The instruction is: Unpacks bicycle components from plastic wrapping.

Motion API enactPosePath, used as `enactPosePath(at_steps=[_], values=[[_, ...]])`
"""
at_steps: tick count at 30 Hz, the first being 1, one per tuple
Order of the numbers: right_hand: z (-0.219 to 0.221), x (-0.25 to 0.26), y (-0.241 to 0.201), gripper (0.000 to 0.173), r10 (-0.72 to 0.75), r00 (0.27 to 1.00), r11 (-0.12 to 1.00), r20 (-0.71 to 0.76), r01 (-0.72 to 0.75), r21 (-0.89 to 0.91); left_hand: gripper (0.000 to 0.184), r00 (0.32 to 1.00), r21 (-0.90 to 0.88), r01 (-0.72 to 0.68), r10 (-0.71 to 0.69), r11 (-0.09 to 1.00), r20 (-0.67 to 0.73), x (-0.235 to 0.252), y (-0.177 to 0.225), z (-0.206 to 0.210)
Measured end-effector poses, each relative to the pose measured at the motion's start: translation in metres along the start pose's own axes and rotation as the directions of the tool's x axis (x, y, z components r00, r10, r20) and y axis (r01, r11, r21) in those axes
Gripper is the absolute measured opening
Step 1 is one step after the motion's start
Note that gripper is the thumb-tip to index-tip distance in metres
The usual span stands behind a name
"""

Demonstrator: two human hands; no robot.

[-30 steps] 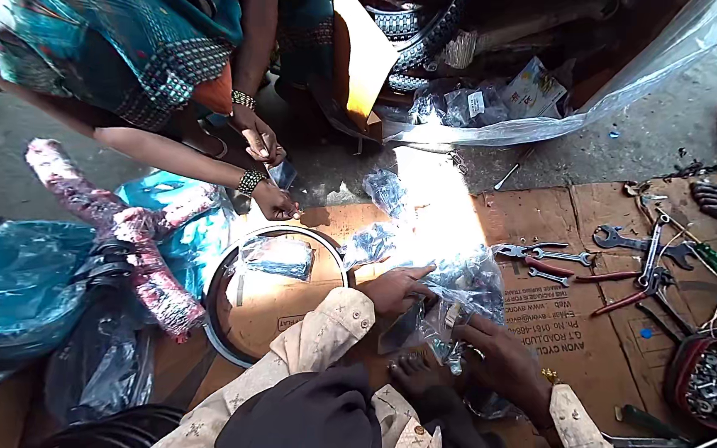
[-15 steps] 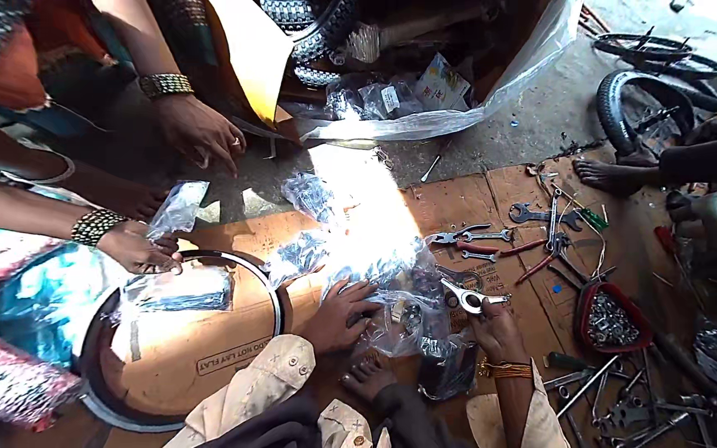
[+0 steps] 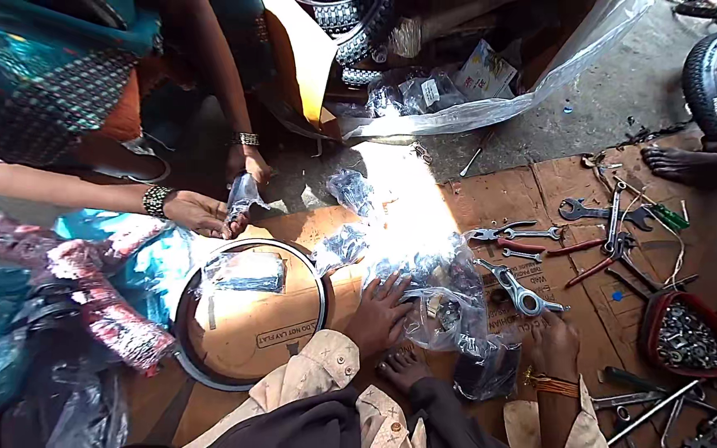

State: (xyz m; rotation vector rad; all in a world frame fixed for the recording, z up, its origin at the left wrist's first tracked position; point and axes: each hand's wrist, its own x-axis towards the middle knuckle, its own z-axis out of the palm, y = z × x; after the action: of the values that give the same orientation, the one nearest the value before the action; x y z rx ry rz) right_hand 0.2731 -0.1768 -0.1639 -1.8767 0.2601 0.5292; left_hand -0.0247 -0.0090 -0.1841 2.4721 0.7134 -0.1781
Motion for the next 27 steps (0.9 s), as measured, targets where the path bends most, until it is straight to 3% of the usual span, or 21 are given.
enactPosePath(at_steps=[2, 4, 5, 6, 7, 8, 9, 11, 13, 17, 21, 27], values=[[0.009, -0.033, -0.003, 0.055, -0.284, 0.948, 0.941, 0.147, 0.304, -0.146, 0.041, 0.997, 0.071, 0.073, -0.075, 0.995, 0.014, 0.005, -0.001, -0.001], [0.024, -0.070, 0.000, 0.029, -0.447, 0.758, 0.819, 0.475, 0.561, -0.124, 0.039, 0.996, 0.115, 0.082, -0.078, 0.990, -0.037, 0.013, -0.003, -0.001], [0.035, -0.086, 0.001, 0.025, -0.420, 0.607, 0.763, 0.674, 0.639, -0.100, 0.037, 0.996, 0.133, 0.065, -0.057, 0.989, -0.062, 0.017, -0.003, -0.003], [0.048, -0.098, 0.002, 0.027, -0.320, 0.442, 0.698, 0.838, 0.708, -0.107, 0.035, 0.996, 0.150, 0.041, -0.029, 0.988, -0.084, 0.022, -0.001, -0.007], [0.062, -0.108, 0.000, 0.032, -0.165, 0.325, 0.618, 0.931, 0.770, -0.159, 0.035, 0.993, 0.159, 0.016, 0.003, 0.987, -0.116, 0.026, 0.002, -0.010], [0.075, -0.115, 0.001, 0.034, -0.043, 0.305, 0.531, 0.951, 0.814, -0.237, 0.033, 0.987, 0.168, -0.008, 0.035, 0.986, -0.160, 0.028, 0.006, -0.014], [0.084, -0.116, 0.006, 0.033, -0.015, 0.381, 0.452, 0.925, 0.828, -0.333, 0.031, 0.976, 0.180, -0.025, 0.063, 0.983, -0.209, 0.028, 0.009, -0.015], [0.094, -0.111, 0.010, 0.032, -0.061, 0.598, 0.316, 0.799, 0.771, -0.553, 0.027, 0.932, 0.201, -0.070, 0.136, 0.977, -0.337, 0.029, 0.012, -0.015], [0.099, -0.109, 0.007, 0.031, -0.112, 0.702, 0.238, 0.703, 0.706, -0.667, 0.025, 0.881, 0.236, -0.126, 0.218, 0.964, -0.419, 0.029, 0.014, -0.015], [0.112, -0.100, -0.008, 0.034, 0.165, 0.782, 0.123, 0.602, 0.589, -0.799, 0.029, 0.909, 0.225, -0.173, 0.243, 0.959, -0.338, 0.029, 0.017, -0.016], [0.119, -0.074, 0.001, 0.042, 0.207, 0.829, 0.026, 0.519, 0.526, -0.850, 0.047, 0.972, 0.165, -0.169, 0.192, 0.972, -0.138, 0.028, 0.013, -0.002], [0.120, -0.046, 0.011, 0.043, 0.191, 0.836, 0.097, 0.514, 0.505, -0.858, 0.054, 0.979, 0.113, -0.135, 0.150, 0.984, -0.139, 0.034, 0.010, 0.010]])
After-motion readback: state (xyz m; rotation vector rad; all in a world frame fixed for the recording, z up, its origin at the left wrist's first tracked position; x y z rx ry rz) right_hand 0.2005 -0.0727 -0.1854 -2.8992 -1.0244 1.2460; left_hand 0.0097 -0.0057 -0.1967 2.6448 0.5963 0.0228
